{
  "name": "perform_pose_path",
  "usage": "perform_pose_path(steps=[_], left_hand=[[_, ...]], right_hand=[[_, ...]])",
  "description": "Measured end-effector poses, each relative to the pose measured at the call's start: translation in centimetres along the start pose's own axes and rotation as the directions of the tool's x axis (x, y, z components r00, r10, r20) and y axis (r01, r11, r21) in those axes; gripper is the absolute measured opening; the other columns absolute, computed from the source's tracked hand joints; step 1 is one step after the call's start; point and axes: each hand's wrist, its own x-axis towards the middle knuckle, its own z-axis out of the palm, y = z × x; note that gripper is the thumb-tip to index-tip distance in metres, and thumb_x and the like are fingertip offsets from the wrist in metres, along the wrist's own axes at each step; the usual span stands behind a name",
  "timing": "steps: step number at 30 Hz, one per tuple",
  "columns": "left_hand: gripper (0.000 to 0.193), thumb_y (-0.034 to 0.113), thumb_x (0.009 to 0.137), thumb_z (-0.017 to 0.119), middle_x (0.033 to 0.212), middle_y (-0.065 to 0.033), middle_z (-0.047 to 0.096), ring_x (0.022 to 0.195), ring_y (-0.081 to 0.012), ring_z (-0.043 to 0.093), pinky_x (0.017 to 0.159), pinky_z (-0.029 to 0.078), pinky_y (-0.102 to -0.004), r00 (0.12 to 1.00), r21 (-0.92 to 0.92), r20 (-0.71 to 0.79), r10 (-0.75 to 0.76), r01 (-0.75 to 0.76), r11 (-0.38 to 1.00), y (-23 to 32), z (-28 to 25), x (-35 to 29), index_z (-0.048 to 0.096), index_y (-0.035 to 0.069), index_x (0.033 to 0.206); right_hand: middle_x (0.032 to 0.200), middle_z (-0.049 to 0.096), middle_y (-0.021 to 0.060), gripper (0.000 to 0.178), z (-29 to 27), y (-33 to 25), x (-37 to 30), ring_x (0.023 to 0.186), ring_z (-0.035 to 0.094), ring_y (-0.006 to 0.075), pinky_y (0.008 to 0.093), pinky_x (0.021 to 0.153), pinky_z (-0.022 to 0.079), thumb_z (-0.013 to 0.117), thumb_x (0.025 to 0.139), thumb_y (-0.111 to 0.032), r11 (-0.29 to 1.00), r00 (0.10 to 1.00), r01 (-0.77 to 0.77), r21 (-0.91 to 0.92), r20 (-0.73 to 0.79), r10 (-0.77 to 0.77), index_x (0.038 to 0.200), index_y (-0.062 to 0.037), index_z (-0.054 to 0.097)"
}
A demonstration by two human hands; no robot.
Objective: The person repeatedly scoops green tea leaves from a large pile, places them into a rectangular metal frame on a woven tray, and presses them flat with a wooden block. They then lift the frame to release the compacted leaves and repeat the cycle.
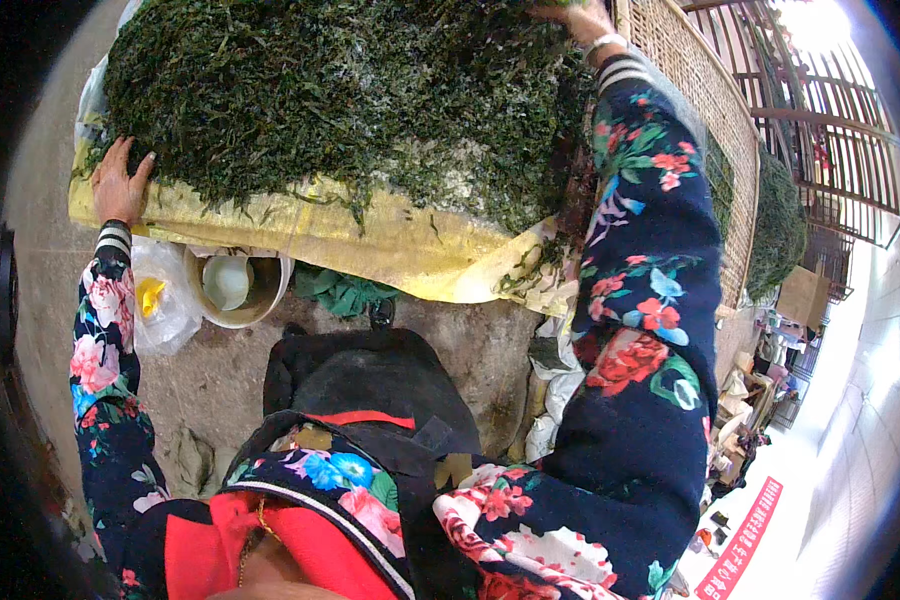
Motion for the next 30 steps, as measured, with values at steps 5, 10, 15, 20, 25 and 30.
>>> perform_pose_path(steps=[5, 10, 15, 20, 25, 30], left_hand=[[0.069, 0.063, 0.095, 0.049, 0.156, -0.0073, 0.044, 0.143, -0.0261, 0.04, 0.116, 0.027, -0.0491, 1.0, 0.028, -0.028, 0.003, -0.003, 1.0, 0.2, 0.2, 0.1, 0.052, 0.015, 0.144], [0.07, 0.064, 0.095, 0.048, 0.156, -0.007, 0.043, 0.143, -0.0257, 0.039, 0.117, 0.027, -0.0492, 1.0, 0.002, -0.017, -0.009, 0.009, 1.0, 0.1, 0.3, 0.3, 0.051, 0.015, 0.145], [0.07, 0.063, 0.095, 0.048, 0.156, -0.0068, 0.042, 0.144, -0.0254, 0.037, 0.118, 0.026, -0.0494, 1.0, 0.037, 0.012, -0.02, 0.02, 0.999, 0.2, 0.2, 0.6, 0.05, 0.015, 0.146], [0.071, 0.063, 0.094, 0.049, 0.156, -0.0074, 0.042, 0.145, -0.0265, 0.037, 0.118, 0.025, -0.0522, 1.0, -0.03, 0.028, -0.013, 0.014, 0.999, 1.3, 0.2, 0.7, 0.05, 0.014, 0.146], [0.07, 0.062, 0.095, 0.049, 0.156, -0.0078, 0.042, 0.145, -0.027, 0.036, 0.117, 0.024, -0.0566, 1.0, -0.019, 0.018, -0.023, 0.023, 1.0, 2.2, -0.4, 0.5, 0.05, 0.014, 0.146], [0.07, 0.061, 0.094, 0.052, 0.156, -0.0098, 0.042, 0.145, -0.0266, 0.036, 0.118, 0.022, -0.0577, 0.997, -0.05, 0.045, -0.057, 0.06, 0.997, 3.2, -1.6, -0.1, 0.051, 0.012, 0.145]], right_hand=[[0.136, 0.061, 0.0081, 0.041, 1.1, 13.4, -4.3, 0.119, 0.059, 0.0303, 0.0418, 0.1, 0.049, 0.059, 0.097, -0.03, 0.122, 0.933, 0.112, -0.986, 0.063, -0.354, 0.135, -0.0119, 0.059], [0.133, 0.063, 0.0115, 0.035, 4.8, 10.7, -6.2, 0.117, 0.063, 0.0324, 0.0458, 0.094, 0.053, 0.052, 0.101, -0.026, -0.451, 0.996, 0.083, -0.888, 0.089, 0.007, 0.134, -0.0161, 0.062], [0.125, 0.065, 0.0172, 0.046, 2.2, 0.8, -8.9, 0.114, 0.066, 0.0308, 0.0424, 0.087, 0.058, 0.068, 0.092, -0.024, -0.281, 0.998, 0.066, -0.958, 0.058, 0.038, 0.134, -0.008, 0.059], [0.15, 0.044, 0.0269, 0.119, 8.3, 4.6, -17.9, 0.137, 0.044, 0.0368, 0.0404, 0.115, 0.034, 0.084, 0.071, -0.056, 0.77, 0.809, -0.515, -0.377, -0.512, 0.29, 0.148, 0.0136, 0.027], [0.15, 0.038, 0.0353, 0.133, 18.9, 6.8, -23.6, 0.141, 0.038, 0.0428, 0.0451, 0.117, 0.033, 0.07, 0.067, -0.081, 0.616, 0.844, -0.511, -0.6, -0.487, 0.225, 0.15, 0.0133, 0.025], [0.127, 0.057, 0.0278, 0.099, 25.0, 5.4, -22.8, 0.124, 0.05, 0.0434, 0.0489, 0.102, 0.044, 0.075, 0.072, -0.067, 0.444, 0.857, -0.442, -0.78, -0.513, -0.048, 0.129, 0.0101, 0.051]])
